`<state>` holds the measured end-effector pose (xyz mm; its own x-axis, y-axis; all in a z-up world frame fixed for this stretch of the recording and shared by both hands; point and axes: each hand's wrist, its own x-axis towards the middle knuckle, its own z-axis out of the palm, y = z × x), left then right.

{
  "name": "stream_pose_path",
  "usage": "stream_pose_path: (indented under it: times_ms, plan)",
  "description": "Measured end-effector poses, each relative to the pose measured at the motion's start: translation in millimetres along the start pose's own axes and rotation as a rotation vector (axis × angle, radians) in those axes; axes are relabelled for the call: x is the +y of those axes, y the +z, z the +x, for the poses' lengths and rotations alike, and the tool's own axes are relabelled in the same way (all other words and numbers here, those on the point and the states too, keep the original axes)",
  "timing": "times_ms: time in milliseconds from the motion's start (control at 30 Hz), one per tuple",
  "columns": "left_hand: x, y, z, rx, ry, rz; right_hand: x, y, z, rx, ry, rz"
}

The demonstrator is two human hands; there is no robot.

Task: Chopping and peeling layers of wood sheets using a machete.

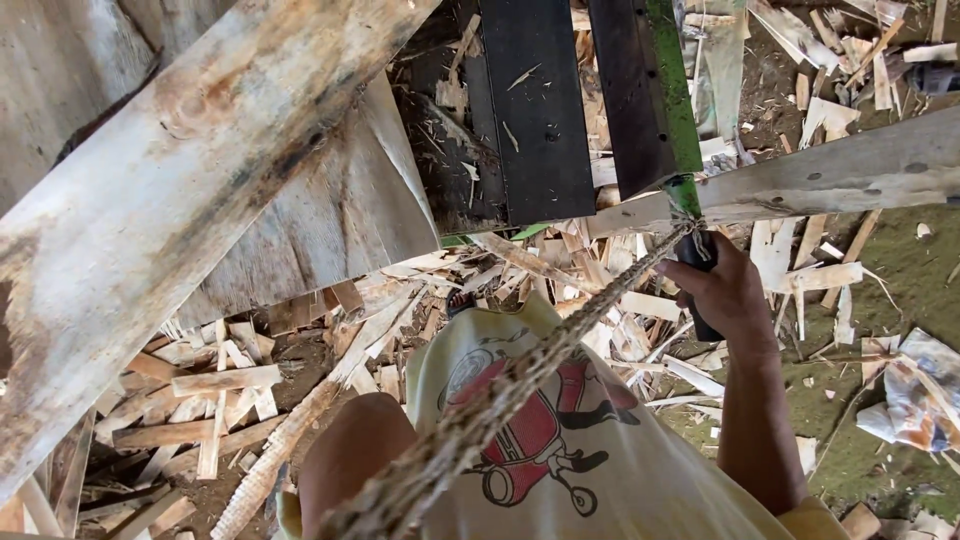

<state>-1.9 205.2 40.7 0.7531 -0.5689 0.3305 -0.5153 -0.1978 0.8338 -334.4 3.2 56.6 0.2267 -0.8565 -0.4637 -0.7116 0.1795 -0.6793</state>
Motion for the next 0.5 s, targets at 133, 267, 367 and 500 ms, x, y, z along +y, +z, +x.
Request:
stream_pose_path:
  times_ms: [133, 267, 367, 500]
  plan:
    - [-1.1, -18.8, 11.4, 0.012, 0.046, 0.223, 21.3, 1.4, 6.1, -0.010, -0.057, 0.087]
    - [-11.2, -43.6, 34.4, 0.056, 0.103, 0.471, 20.2, 7.1, 10.0, -0.001, -0.088, 0.073]
    - [-16.3, -52.3, 46.9, 0.049, 0.152, 0.640, 19.8, 1.0, 4.7, 0.020, -0.069, 0.028]
    - [-24.8, -75.7, 73.5, 0.102, 0.209, 0.892, 36.0, 2.0, 14.3, 0.066, -0.136, -0.036]
